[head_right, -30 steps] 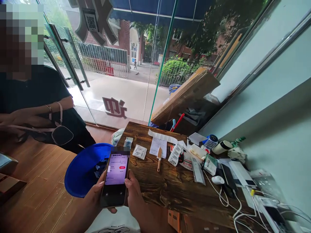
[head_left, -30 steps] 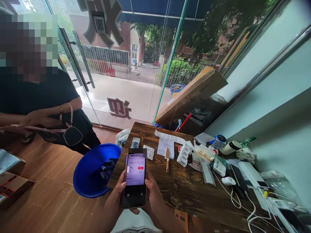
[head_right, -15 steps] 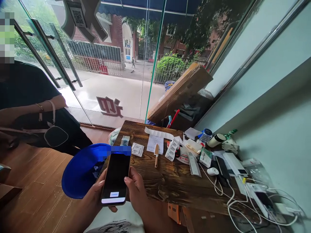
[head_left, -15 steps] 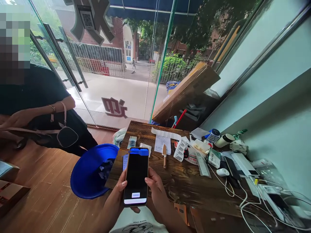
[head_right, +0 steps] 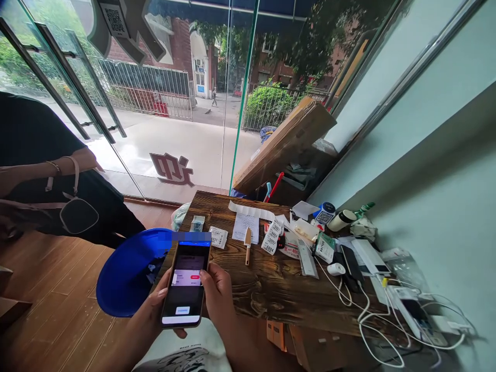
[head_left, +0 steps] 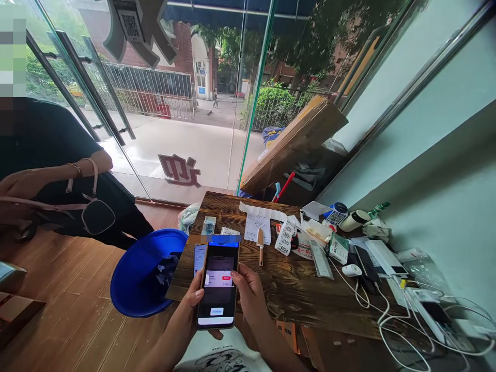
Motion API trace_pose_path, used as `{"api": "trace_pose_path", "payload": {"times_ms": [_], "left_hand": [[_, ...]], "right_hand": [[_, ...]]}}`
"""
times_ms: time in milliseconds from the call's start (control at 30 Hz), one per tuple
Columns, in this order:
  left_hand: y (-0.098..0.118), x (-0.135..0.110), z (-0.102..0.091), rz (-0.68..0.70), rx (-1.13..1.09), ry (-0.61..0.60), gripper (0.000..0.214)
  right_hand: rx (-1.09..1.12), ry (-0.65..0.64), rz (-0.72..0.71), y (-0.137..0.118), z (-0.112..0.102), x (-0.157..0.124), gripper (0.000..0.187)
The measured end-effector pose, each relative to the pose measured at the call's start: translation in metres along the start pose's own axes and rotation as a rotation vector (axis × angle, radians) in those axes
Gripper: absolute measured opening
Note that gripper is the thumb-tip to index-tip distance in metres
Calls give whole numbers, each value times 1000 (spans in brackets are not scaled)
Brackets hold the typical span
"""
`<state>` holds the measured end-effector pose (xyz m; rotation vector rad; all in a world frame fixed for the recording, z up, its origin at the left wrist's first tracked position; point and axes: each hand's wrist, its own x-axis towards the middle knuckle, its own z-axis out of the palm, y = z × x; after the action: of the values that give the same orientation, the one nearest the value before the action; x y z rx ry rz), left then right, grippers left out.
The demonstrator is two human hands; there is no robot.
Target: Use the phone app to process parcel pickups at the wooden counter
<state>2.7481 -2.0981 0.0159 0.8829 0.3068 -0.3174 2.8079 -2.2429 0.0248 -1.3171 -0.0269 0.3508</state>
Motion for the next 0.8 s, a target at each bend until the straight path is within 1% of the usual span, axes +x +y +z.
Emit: {"api": "trace_pose_path", "payload": {"times_ms": [133, 233, 367, 533, 600, 700, 800], "left_hand": [[1, -1, 3, 0, -46, -6, 73], [1, -1, 4, 0, -42, 3, 73], [1, 1, 5, 6, -18, 21, 73], [2, 2, 4, -5, 12, -7, 81], [3, 2, 5, 0, 25, -10, 81], [3, 0, 8, 16, 31, 20, 79], [3, -2, 12, 22, 40, 45, 78]], "right_hand": [[-25, 51, 40, -7, 2, 0, 37], [-31, 74, 37, -9, 3, 0, 39], [-33, 85, 37, -6, 3, 2, 40], [-28, 85, 24, -4, 3, 4, 38], [-24, 60, 18, -5, 1, 2, 34], [-12, -53, -7, -6, -4, -1, 22], [-26, -167, -55, -4, -9, -4, 25]]}}
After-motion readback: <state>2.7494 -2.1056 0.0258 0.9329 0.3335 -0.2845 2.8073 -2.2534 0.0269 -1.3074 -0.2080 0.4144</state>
